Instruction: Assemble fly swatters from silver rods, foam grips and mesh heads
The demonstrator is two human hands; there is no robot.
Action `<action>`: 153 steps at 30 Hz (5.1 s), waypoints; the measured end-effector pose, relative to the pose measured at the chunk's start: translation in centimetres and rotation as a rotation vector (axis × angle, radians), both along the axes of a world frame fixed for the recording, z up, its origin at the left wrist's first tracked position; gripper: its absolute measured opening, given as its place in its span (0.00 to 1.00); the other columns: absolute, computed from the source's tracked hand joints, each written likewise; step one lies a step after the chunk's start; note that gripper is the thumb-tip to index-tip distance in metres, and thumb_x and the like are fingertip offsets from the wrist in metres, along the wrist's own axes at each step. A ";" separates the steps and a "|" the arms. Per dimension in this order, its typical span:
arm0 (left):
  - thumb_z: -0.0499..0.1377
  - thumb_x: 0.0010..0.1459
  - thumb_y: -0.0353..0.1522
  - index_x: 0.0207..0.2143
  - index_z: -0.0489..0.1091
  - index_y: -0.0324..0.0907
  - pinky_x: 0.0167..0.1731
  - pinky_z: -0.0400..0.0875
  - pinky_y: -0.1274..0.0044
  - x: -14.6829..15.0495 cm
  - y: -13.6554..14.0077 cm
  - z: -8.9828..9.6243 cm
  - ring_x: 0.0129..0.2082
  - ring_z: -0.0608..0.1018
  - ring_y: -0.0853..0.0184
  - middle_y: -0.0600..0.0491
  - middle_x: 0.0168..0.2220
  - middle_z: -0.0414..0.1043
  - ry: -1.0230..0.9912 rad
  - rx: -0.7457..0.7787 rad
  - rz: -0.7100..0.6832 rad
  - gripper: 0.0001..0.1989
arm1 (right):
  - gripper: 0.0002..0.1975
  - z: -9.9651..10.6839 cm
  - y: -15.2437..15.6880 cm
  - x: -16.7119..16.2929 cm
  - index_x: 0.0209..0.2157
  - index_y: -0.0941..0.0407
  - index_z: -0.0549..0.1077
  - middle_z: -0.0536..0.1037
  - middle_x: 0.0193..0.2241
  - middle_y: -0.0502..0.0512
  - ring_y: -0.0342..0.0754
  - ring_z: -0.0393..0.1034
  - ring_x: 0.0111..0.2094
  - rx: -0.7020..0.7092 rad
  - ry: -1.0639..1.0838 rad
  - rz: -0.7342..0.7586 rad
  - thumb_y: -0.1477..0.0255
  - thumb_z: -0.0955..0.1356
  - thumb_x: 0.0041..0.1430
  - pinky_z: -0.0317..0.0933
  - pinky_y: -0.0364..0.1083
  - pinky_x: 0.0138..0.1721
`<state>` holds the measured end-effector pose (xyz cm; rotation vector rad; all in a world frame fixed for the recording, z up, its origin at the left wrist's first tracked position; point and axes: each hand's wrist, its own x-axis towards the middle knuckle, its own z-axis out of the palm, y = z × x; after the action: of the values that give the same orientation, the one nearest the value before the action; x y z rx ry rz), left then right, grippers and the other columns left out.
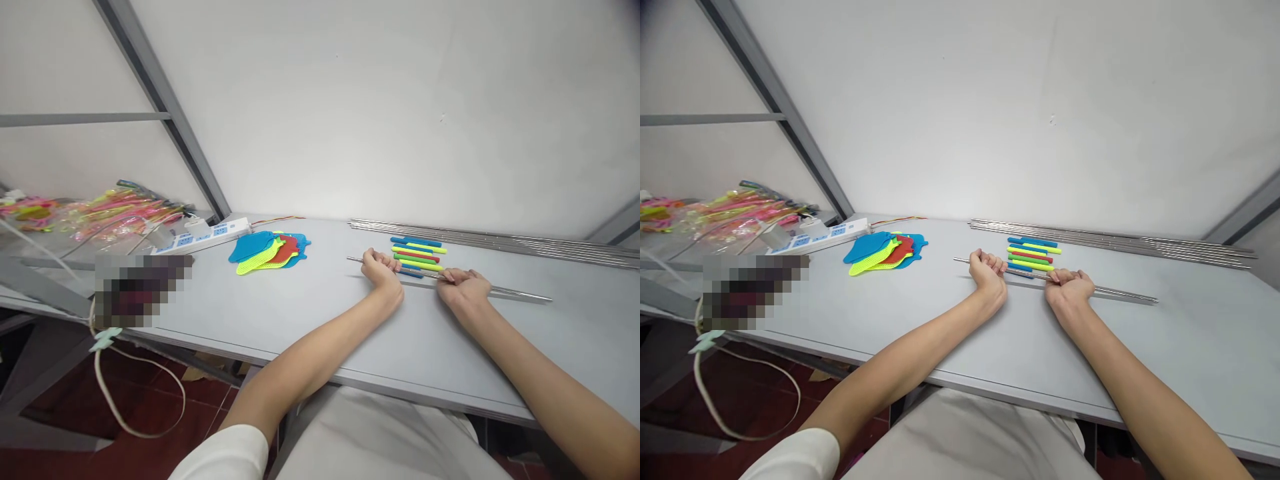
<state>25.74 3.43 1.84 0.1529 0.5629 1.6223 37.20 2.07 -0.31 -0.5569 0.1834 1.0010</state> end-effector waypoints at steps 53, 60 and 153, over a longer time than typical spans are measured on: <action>0.45 0.46 0.29 0.15 0.41 0.41 0.11 0.40 0.82 0.4 -0.3 -0.7 0.09 0.45 0.79 0.62 0.12 0.35 -0.204 -0.239 0.019 0.13 | 0.16 1.4 -2.0 -2.8 0.14 0.57 0.43 0.38 0.10 0.42 0.37 0.35 0.11 0.175 -0.299 0.020 0.71 0.54 0.51 0.40 0.39 0.12; 0.45 0.47 0.28 0.15 0.39 0.41 0.11 0.44 0.82 0.2 0.0 -0.1 0.09 0.46 0.78 0.62 0.11 0.34 -0.252 -0.250 -0.100 0.14 | 0.16 3.2 -2.5 -2.7 0.14 0.57 0.45 0.41 0.09 0.42 0.37 0.36 0.11 0.227 -0.373 0.024 0.71 0.56 0.50 0.41 0.39 0.12; 0.47 0.44 0.30 0.15 0.39 0.40 0.12 0.41 0.80 0.1 -0.8 -0.1 0.09 0.45 0.78 0.62 0.10 0.35 -0.101 -0.102 -0.047 0.15 | 0.13 0.5 -0.6 0.6 0.17 0.56 0.37 0.41 0.08 0.41 0.36 0.39 0.07 0.064 0.039 0.103 0.78 0.53 0.47 0.40 0.39 0.09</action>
<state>25.82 2.67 1.69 0.0080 0.5588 1.5429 37.76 1.51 0.23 -0.4927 0.1580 1.1149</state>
